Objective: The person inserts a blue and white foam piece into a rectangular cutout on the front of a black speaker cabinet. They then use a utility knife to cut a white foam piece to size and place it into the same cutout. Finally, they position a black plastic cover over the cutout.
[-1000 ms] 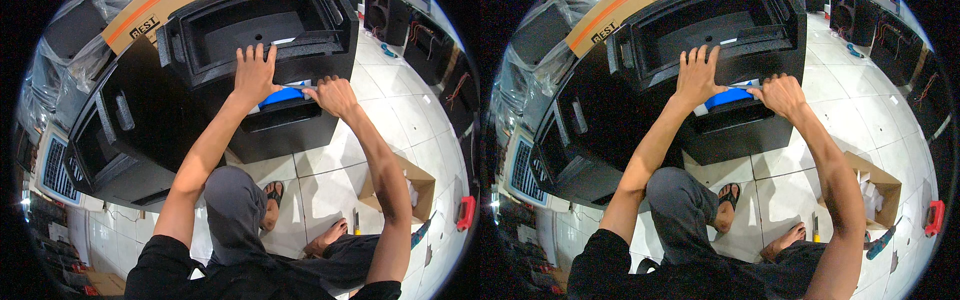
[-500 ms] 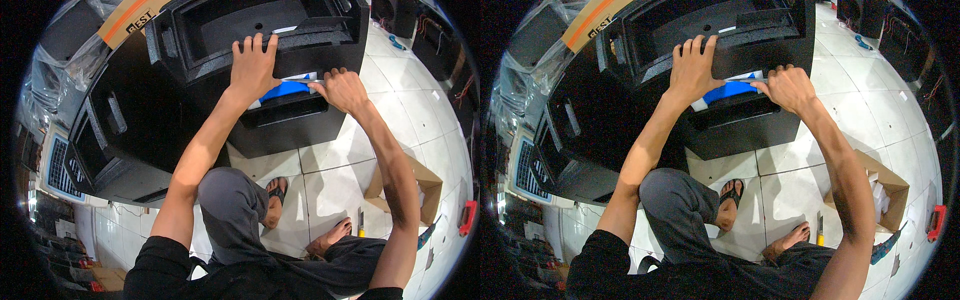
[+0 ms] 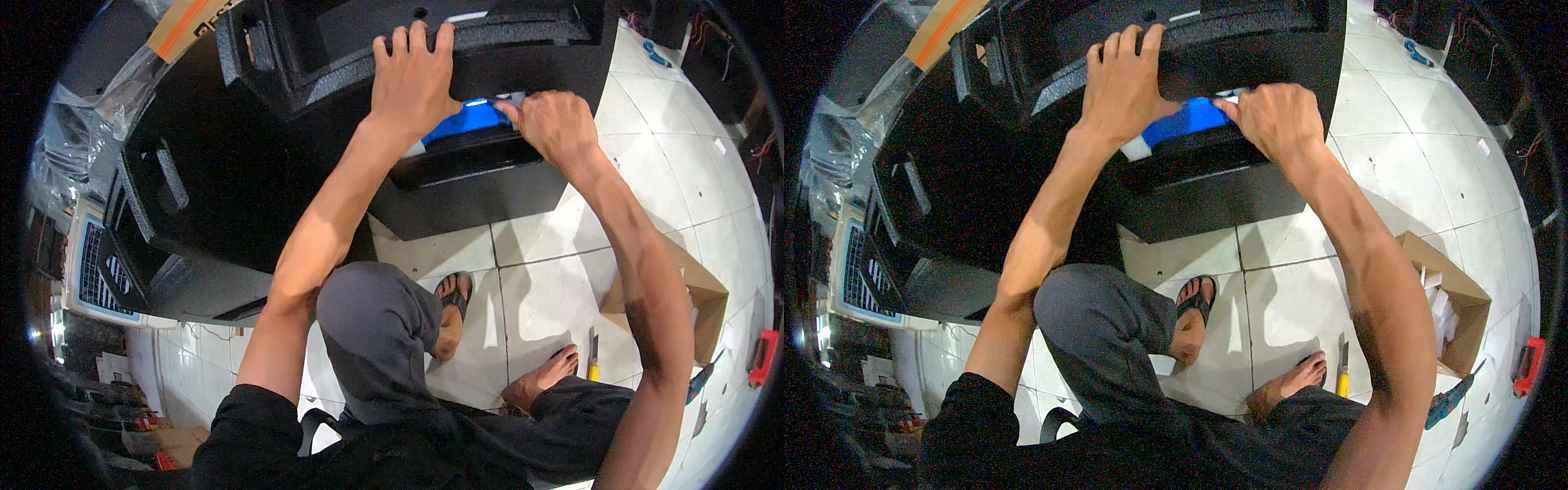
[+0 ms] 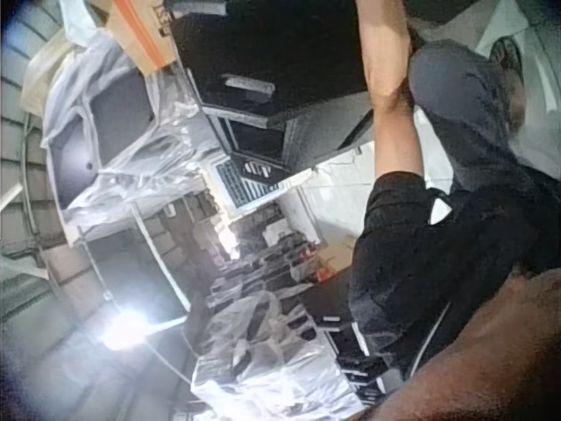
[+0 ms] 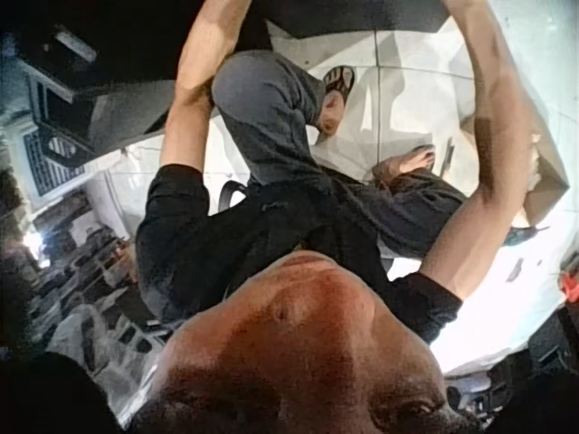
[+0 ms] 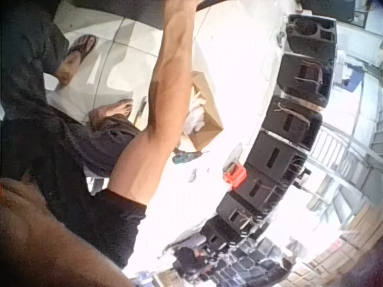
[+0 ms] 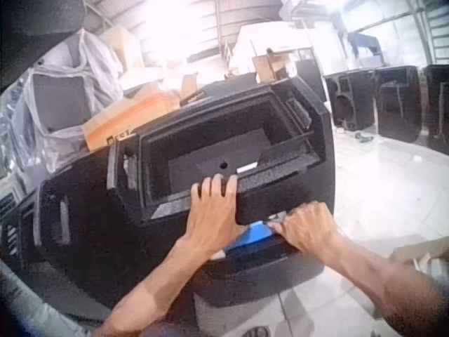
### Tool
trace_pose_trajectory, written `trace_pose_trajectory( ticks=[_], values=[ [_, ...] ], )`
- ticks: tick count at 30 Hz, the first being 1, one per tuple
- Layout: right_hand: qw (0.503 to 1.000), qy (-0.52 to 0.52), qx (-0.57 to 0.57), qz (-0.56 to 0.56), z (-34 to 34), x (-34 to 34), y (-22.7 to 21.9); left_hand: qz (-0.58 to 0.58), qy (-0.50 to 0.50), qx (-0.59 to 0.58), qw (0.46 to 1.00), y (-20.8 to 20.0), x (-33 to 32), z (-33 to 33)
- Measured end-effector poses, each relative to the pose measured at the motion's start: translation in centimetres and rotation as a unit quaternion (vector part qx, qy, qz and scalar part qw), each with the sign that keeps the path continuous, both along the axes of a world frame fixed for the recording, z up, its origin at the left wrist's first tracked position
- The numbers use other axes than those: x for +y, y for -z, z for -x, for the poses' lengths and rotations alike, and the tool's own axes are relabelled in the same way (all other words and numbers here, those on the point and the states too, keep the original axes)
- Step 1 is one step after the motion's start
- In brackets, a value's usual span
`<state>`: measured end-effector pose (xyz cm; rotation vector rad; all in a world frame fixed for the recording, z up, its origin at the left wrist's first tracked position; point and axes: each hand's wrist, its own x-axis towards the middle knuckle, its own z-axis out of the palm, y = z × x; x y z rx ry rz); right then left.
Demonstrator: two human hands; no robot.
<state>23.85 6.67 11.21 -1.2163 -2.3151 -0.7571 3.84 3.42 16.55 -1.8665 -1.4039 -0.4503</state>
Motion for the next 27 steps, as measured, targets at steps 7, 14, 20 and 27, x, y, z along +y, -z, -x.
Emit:
trace_pose_trajectory(
  ticks=[7, 14, 20, 27],
  values=[
    [0.999, 0.038, 0.018, 0.025, 1.2, 0.1, 0.1, -0.006, 0.006, 0.015, 1.000, -0.4, 0.1, -0.3],
    [0.987, 0.087, 0.106, 0.078, 4.1, -2.0, 1.0, -0.002, -0.009, 0.020, 1.000, -0.4, -0.8, -0.2],
    [0.986, 0.069, 0.122, 0.091, 2.9, -1.2, 1.3, -0.009, 0.014, 0.000, 1.000, -0.9, -2.0, -1.3],
    [0.992, 0.065, 0.055, 0.088, 2.3, -2.2, -0.3, 0.002, 0.005, 0.036, 0.999, 0.2, -0.1, 1.7]
  ],
)
